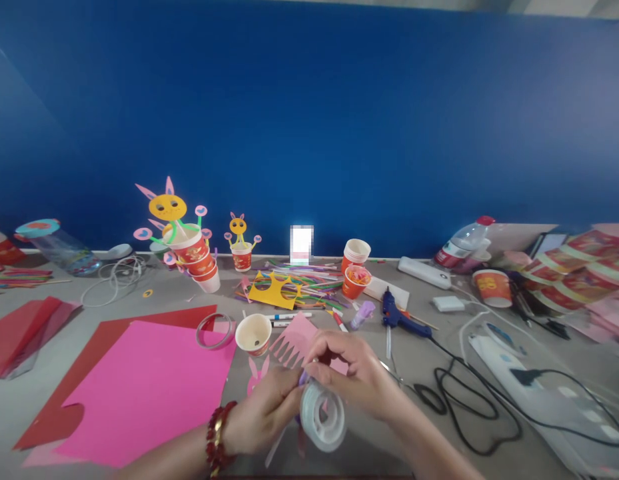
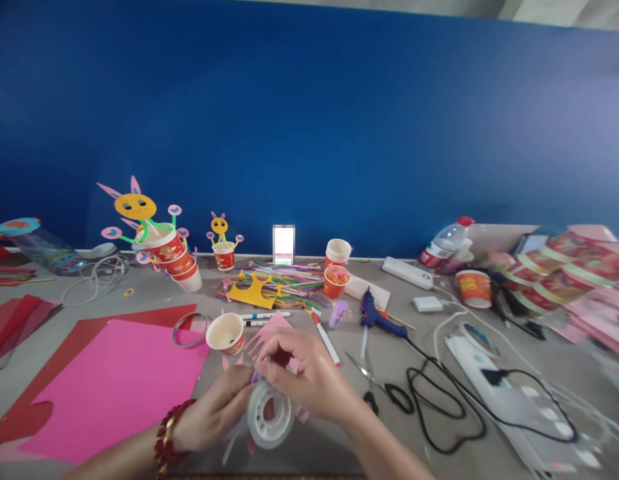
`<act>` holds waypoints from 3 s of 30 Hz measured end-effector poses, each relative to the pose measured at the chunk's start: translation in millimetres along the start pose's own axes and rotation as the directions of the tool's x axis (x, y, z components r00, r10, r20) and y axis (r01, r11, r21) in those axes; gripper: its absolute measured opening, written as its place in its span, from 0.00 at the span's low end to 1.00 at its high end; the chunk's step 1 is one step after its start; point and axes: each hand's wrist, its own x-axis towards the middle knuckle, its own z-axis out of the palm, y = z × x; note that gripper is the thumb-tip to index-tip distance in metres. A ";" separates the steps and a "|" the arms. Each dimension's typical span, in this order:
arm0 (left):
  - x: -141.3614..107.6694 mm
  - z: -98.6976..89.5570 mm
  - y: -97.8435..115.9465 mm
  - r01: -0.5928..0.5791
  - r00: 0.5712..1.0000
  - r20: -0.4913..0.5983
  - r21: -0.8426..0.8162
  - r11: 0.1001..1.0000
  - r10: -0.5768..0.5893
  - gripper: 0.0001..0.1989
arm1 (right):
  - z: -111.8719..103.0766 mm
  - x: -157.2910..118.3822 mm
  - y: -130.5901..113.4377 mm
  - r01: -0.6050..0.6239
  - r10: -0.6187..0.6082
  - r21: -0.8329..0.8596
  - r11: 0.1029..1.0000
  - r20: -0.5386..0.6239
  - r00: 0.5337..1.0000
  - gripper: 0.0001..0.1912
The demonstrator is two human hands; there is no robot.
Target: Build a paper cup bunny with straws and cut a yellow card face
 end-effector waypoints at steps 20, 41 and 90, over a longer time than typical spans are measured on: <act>2.3 9.0 -0.1 -0.055 0.992 -0.110 0.002 0.998 0.055 0.17 | 9.0 -6.1 -1.1 -0.089 0.077 -0.094 0.992 -0.121 0.990 0.05; 3.0 5.8 -11.8 -0.254 0.891 -0.332 0.200 0.946 0.310 0.19 | 21.2 -47.8 10.1 0.268 -0.391 -0.679 0.684 -0.032 0.920 0.25; 8.6 14.7 -4.2 -0.192 0.762 -0.636 -0.045 0.980 0.121 0.12 | 17.5 -43.2 -7.5 0.089 -0.146 -0.394 0.915 -0.119 0.982 0.28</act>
